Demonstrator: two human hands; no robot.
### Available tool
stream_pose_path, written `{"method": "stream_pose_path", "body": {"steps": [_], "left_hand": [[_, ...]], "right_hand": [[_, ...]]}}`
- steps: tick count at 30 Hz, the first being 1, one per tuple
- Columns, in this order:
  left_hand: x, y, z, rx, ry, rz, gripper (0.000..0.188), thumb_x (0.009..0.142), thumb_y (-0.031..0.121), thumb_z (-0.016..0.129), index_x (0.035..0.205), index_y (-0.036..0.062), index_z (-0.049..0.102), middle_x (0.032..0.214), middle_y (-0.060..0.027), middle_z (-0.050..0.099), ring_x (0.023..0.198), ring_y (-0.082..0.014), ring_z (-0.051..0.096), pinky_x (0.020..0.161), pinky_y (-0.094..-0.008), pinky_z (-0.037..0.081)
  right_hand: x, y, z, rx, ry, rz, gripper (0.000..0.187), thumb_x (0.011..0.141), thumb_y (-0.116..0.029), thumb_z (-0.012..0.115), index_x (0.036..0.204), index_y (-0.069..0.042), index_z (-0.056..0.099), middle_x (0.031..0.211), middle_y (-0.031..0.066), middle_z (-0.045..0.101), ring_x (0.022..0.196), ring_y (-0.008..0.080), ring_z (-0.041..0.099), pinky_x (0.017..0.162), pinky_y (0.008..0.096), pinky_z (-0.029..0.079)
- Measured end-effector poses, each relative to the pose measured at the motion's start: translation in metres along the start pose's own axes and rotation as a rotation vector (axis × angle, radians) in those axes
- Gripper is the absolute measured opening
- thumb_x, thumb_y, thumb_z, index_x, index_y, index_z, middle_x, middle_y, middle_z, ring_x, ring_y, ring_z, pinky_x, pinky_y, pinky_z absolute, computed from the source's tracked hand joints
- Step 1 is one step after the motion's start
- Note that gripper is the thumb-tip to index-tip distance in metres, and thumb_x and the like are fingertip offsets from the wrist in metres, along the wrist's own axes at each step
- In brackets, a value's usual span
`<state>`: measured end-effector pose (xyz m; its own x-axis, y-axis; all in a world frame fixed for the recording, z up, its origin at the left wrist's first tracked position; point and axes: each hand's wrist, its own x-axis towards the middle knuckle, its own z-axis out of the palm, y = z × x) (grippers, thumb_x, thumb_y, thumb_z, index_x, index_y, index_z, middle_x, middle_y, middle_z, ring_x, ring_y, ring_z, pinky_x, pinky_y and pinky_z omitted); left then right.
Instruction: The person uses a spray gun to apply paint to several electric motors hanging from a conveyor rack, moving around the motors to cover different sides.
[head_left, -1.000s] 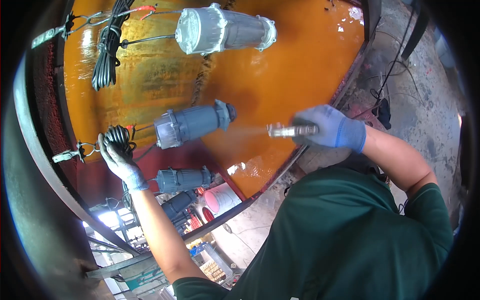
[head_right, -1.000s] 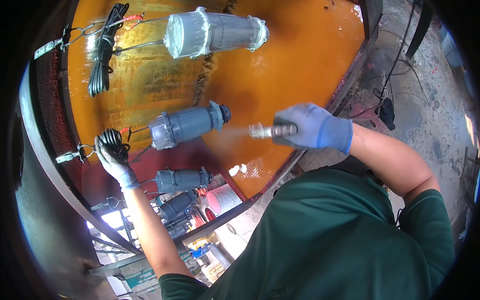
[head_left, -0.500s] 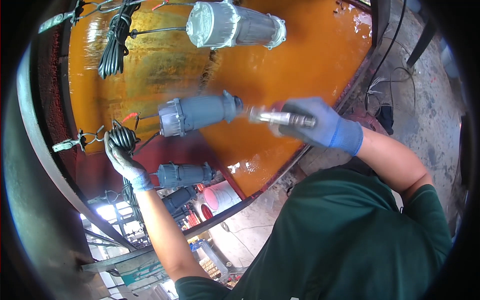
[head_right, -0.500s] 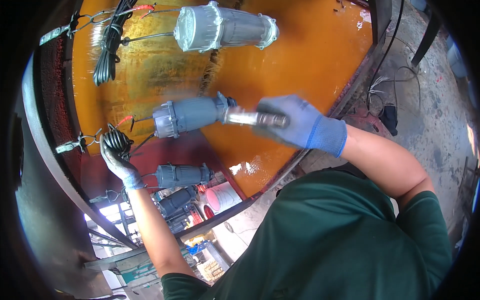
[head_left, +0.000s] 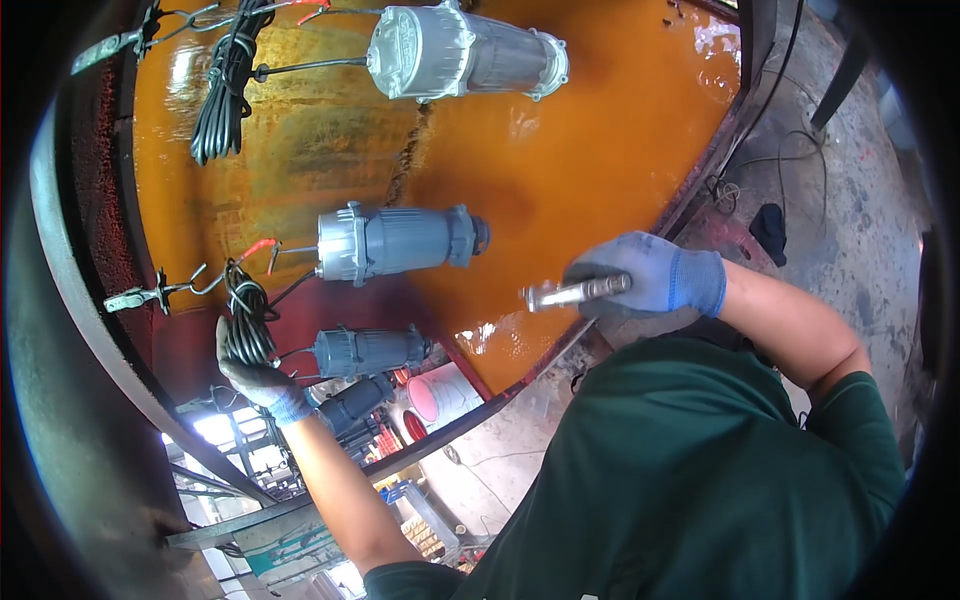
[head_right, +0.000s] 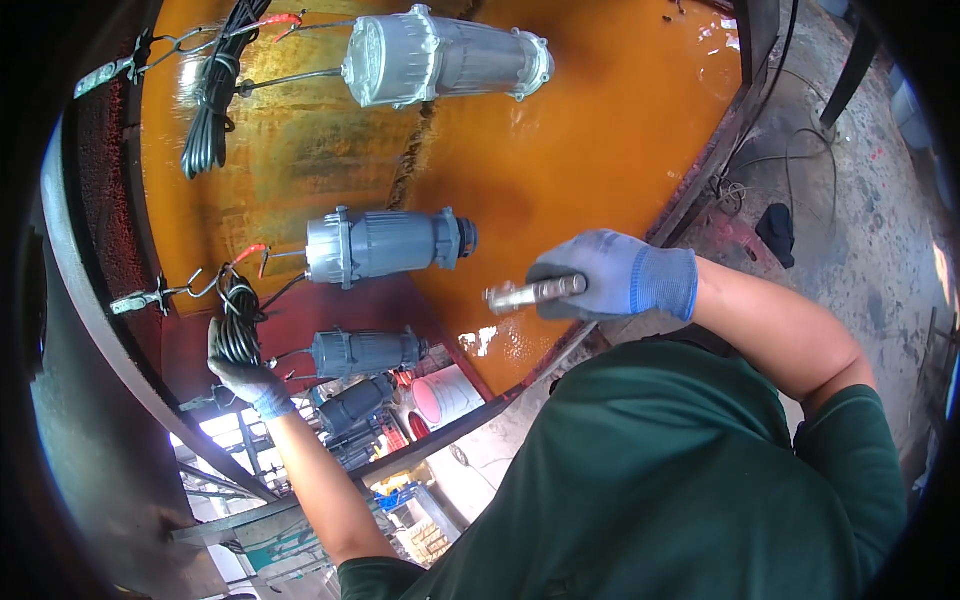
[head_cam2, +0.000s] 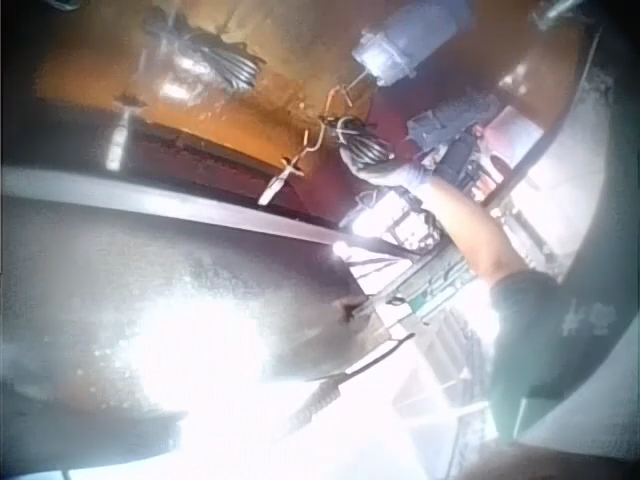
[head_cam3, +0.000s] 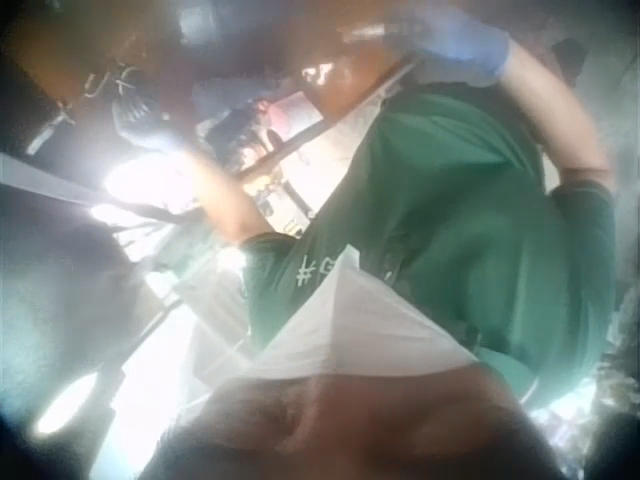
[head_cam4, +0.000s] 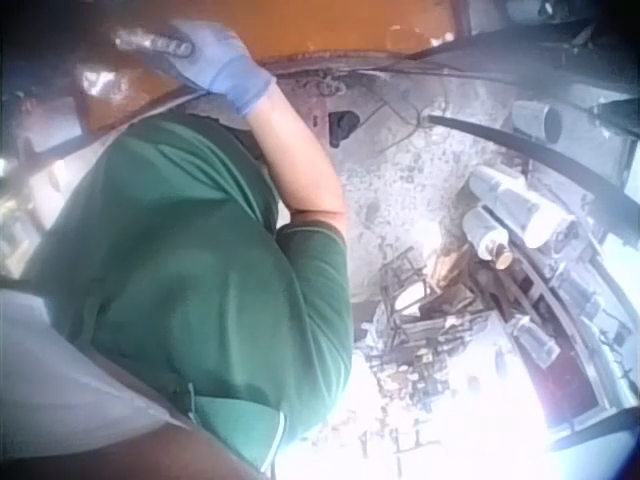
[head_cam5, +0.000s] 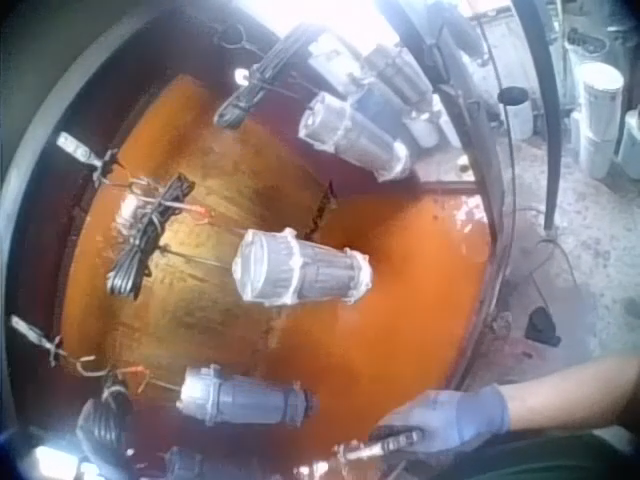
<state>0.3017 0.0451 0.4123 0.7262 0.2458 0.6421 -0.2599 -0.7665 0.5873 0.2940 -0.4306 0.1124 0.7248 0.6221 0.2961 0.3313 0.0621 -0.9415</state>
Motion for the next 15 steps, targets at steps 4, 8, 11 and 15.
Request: {"method": "stream_pose_path", "body": {"steps": [4, 8, 11, 15], "left_hand": [[-0.014, -0.010, -0.017, 0.102, 0.082, -0.009, 0.066, 0.108, 0.050, 0.039, 0.146, -0.0010, 0.058, 0.144, -0.0199, 0.062, 0.125, -0.0326, 0.064, 0.103, -0.0452, 0.055], [-0.017, -0.019, -0.049, 0.251, 0.090, 0.051, 0.059, 0.109, 0.043, 0.044, 0.143, -0.0029, 0.059, 0.141, -0.0199, 0.062, 0.122, -0.0321, 0.066, 0.098, -0.0424, 0.058], [-0.007, -0.042, -0.072, 0.346, 0.126, 0.033, 0.055, 0.108, 0.039, 0.049, 0.142, -0.0027, 0.060, 0.138, -0.0189, 0.064, 0.120, -0.0307, 0.066, 0.096, -0.0404, 0.059], [0.013, -0.069, -0.083, 0.169, 0.129, -0.167, 0.045, 0.110, 0.031, 0.050, 0.142, 0.0020, 0.062, 0.141, -0.0164, 0.063, 0.122, -0.0279, 0.063, 0.103, -0.0406, 0.054]], "right_hand": [[0.002, 0.005, 0.005, 0.225, 0.347, 0.338, 0.023, 0.092, -0.024, 0.078, 0.106, -0.007, 0.070, 0.089, 0.0175, 0.071, 0.082, 0.0368, 0.071, 0.074, 0.0420, 0.056], [-0.007, 0.007, 0.002, 0.019, -0.006, 0.079, 0.020, 0.093, -0.022, 0.076, 0.103, -0.006, 0.070, 0.088, 0.0170, 0.072, 0.081, 0.0350, 0.072, 0.073, 0.0412, 0.056], [-0.012, 0.012, 0.008, 0.078, 0.072, 0.150, 0.019, 0.094, -0.022, 0.076, 0.103, -0.006, 0.070, 0.088, 0.0151, 0.073, 0.080, 0.0304, 0.073, 0.073, 0.0391, 0.056], [-0.014, 0.039, 0.016, 0.319, 0.479, 0.264, 0.017, 0.094, -0.021, 0.076, 0.097, -0.005, 0.070, 0.084, 0.0105, 0.074, 0.079, 0.0194, 0.074, 0.072, 0.0360, 0.055]]}}
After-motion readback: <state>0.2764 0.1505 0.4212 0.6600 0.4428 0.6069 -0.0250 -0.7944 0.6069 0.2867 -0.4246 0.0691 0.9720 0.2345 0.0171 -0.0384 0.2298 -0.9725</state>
